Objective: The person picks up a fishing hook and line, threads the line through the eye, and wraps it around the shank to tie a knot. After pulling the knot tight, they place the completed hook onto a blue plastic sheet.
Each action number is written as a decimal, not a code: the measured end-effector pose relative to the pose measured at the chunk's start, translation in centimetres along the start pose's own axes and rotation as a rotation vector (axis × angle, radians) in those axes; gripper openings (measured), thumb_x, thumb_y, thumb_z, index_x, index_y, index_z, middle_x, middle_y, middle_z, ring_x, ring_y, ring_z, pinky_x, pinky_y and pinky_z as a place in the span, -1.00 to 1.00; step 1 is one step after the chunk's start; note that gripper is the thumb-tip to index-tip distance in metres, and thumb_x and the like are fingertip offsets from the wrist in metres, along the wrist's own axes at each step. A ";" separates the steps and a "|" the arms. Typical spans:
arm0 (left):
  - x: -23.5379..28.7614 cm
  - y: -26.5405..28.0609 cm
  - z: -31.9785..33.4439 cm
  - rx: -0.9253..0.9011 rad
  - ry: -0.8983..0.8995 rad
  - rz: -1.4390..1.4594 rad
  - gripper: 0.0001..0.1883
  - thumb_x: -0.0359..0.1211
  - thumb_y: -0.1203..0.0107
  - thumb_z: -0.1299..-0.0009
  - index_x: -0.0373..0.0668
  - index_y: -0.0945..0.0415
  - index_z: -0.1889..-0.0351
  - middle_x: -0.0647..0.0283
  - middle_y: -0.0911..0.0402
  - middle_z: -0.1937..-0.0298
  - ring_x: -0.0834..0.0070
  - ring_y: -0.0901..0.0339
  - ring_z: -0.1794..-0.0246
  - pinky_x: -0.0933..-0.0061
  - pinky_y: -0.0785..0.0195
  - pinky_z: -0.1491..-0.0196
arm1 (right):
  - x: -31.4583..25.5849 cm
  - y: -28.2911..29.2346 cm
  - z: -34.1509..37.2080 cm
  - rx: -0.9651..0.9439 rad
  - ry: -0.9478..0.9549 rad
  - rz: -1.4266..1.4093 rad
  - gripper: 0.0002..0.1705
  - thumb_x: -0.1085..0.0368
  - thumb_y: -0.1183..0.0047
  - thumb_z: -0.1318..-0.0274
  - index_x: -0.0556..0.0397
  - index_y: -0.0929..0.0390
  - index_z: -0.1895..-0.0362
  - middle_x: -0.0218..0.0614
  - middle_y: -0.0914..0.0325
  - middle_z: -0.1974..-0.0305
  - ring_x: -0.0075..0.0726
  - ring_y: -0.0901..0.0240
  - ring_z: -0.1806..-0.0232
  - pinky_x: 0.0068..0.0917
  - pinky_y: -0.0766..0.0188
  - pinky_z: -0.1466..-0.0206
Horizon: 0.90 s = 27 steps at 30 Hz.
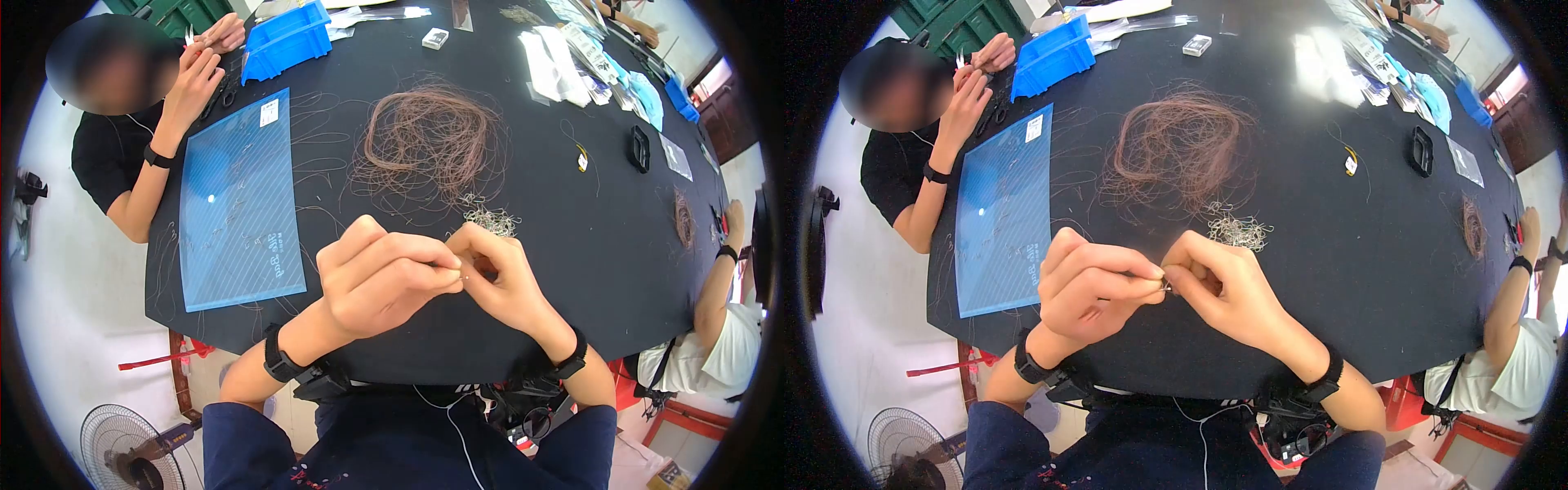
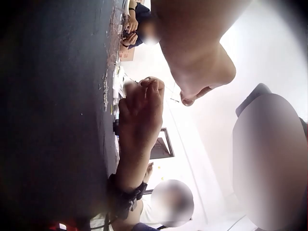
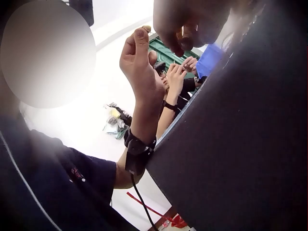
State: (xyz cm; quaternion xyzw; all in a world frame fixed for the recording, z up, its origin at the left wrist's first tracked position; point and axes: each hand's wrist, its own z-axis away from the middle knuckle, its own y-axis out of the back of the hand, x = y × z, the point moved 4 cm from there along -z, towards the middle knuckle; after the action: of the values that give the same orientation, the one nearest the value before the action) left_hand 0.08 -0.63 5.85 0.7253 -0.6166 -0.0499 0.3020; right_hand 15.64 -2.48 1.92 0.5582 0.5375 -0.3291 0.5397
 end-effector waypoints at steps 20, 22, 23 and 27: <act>-0.7 -0.5 -0.5 0.016 0.046 -0.028 -0.81 -0.41 -0.39 0.00 -0.07 -0.54 0.50 0.43 -0.63 0.41 0.59 -0.30 0.54 0.58 -0.05 0.49 | -2.3 1.3 1.8 0.264 0.335 0.032 -0.88 0.52 -0.13 -0.05 0.16 -0.54 0.27 -0.41 -0.48 0.56 -0.73 -0.18 0.68 -0.70 0.00 0.64; -0.9 -0.4 -0.1 -0.011 0.079 -0.005 -0.80 -0.45 -0.38 -0.02 -0.06 -0.60 0.42 0.40 -0.65 0.36 0.59 -0.34 0.50 0.54 -0.03 0.42 | -2.6 1.2 2.0 0.223 0.380 0.044 -0.84 0.57 -0.16 0.05 0.20 -0.55 0.30 -0.35 -0.51 0.54 -0.61 -0.26 0.70 -0.66 -0.08 0.67; -0.9 -0.4 0.0 -0.010 0.078 -0.009 -0.80 -0.45 -0.38 -0.01 -0.06 -0.60 0.42 0.40 -0.65 0.36 0.59 -0.34 0.50 0.54 -0.03 0.42 | -2.9 1.0 2.0 0.220 0.430 0.060 -0.83 0.58 -0.16 0.07 0.20 -0.55 0.31 -0.34 -0.52 0.54 -0.59 -0.28 0.70 -0.65 -0.10 0.68; -0.9 -0.4 0.0 -0.007 0.075 -0.019 -0.79 -0.44 -0.39 0.00 -0.07 -0.60 0.41 0.40 -0.65 0.36 0.59 -0.34 0.50 0.54 -0.03 0.42 | -3.3 0.8 2.1 0.245 0.490 0.105 -0.81 0.62 -0.17 0.16 0.22 -0.55 0.35 -0.30 -0.54 0.54 -0.50 -0.33 0.70 -0.60 -0.17 0.70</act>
State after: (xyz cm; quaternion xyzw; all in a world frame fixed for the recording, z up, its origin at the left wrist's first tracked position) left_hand 0.26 0.22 5.40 0.7314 -0.5980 -0.0278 0.3268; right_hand 16.23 -5.19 4.84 0.7092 0.5787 -0.2185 0.3382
